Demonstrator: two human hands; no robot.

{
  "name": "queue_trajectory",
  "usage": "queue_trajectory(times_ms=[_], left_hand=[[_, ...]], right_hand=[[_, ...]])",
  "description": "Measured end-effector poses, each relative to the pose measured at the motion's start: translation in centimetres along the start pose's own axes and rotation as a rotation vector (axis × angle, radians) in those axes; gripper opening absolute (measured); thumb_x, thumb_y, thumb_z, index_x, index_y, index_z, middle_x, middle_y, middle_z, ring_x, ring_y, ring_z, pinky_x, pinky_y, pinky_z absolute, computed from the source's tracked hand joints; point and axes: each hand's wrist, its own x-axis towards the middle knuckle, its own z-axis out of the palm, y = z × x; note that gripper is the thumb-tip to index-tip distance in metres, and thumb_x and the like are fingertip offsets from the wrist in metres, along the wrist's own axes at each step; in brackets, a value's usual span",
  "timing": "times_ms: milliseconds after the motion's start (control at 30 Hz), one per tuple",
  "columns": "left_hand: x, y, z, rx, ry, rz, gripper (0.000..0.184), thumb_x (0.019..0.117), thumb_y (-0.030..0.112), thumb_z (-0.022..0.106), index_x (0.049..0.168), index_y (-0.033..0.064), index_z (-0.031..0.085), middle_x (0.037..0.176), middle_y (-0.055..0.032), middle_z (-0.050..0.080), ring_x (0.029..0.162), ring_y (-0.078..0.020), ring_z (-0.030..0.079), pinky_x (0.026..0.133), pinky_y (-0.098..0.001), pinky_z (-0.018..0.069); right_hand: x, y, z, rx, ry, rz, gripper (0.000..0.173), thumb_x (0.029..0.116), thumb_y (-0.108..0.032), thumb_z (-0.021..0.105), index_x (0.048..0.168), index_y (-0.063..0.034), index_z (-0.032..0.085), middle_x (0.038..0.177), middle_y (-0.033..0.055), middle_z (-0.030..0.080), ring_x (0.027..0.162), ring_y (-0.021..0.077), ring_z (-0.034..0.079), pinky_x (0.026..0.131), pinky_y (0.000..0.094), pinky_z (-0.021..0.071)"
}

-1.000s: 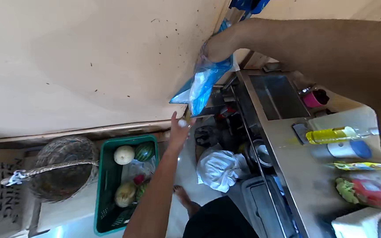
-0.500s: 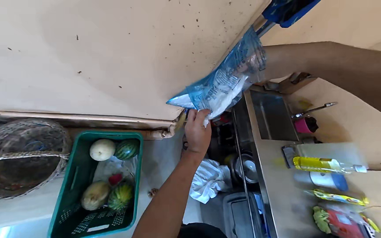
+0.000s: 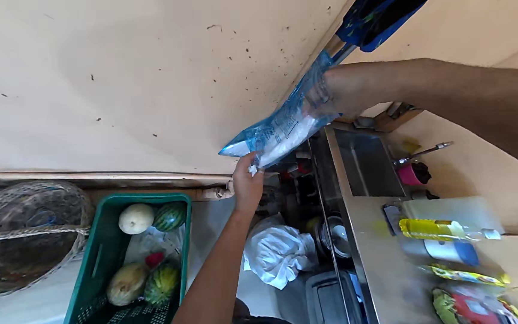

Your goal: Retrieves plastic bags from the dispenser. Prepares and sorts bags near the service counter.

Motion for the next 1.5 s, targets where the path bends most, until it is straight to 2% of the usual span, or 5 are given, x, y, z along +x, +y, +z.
queue_trajectory(times_ms=[433, 700, 1133, 1333, 1500], left_hand=[[1.0, 2.3, -2.0, 0.121, -0.112, -0.197, 0.017, 0.0960, 0.006, 0.066, 0.112, 0.0036, 0.071, 0.100, -0.0099, 0.072, 0.077, -0.0185, 0.069, 0.070, -0.0401, 0.0602], [-0.9, 10.4, -2.3, 0.299, 0.101, 0.207, 0.090, 0.0820, 0.052, 0.081, 0.151, 0.0069, 0.045, 0.146, -0.0182, 0.052, 0.132, -0.0275, 0.054, 0.103, -0.0475, 0.0512], [7.1, 21.4, 1.9, 0.644, -0.121, -0.053, 0.044, 0.0834, 0.008, 0.072, 0.127, 0.0105, 0.064, 0.107, -0.0179, 0.070, 0.098, -0.0360, 0.069, 0.080, -0.0627, 0.0547], [8.4, 21.6, 1.2, 0.568, -0.112, 0.002, 0.040, 0.0933, 0.046, 0.072, 0.111, 0.0113, 0.071, 0.092, -0.0111, 0.070, 0.080, -0.0255, 0.067, 0.070, -0.0524, 0.0551], [8.4, 21.8, 1.3, 0.700, -0.150, -0.007, 0.032, 0.0864, 0.011, 0.071, 0.118, 0.0110, 0.070, 0.101, -0.0152, 0.071, 0.091, -0.0322, 0.069, 0.077, -0.0592, 0.0548]], right_hand=[[-1.2, -1.1, -2.8, -0.042, 0.069, 0.029, 0.007, 0.0941, -0.011, 0.072, 0.089, -0.0057, 0.072, 0.080, 0.0054, 0.066, 0.073, 0.0166, 0.062, 0.071, 0.0385, 0.0533], [-2.6, 0.4, -2.8, 0.088, 0.287, -0.066, 0.005, 0.0922, -0.012, 0.073, 0.089, -0.0079, 0.073, 0.082, 0.0038, 0.068, 0.076, 0.0152, 0.063, 0.073, 0.0388, 0.0538], [-3.2, 1.0, -2.0, 0.521, 0.699, -0.133, 0.029, 0.1010, -0.034, 0.065, 0.094, -0.0066, 0.072, 0.075, 0.0004, 0.063, 0.061, 0.0060, 0.058, 0.057, 0.0239, 0.0515], [-4.1, 2.0, -2.6, 0.520, 0.505, -0.097, 0.017, 0.0928, -0.022, 0.077, 0.103, -0.0097, 0.075, 0.090, 0.0003, 0.072, 0.081, 0.0063, 0.068, 0.077, 0.0263, 0.0576], [-3.9, 0.9, -2.4, 0.565, 0.723, -0.111, 0.020, 0.0850, -0.023, 0.084, 0.088, -0.0077, 0.072, 0.077, 0.0011, 0.069, 0.068, 0.0075, 0.064, 0.066, 0.0267, 0.0565]])
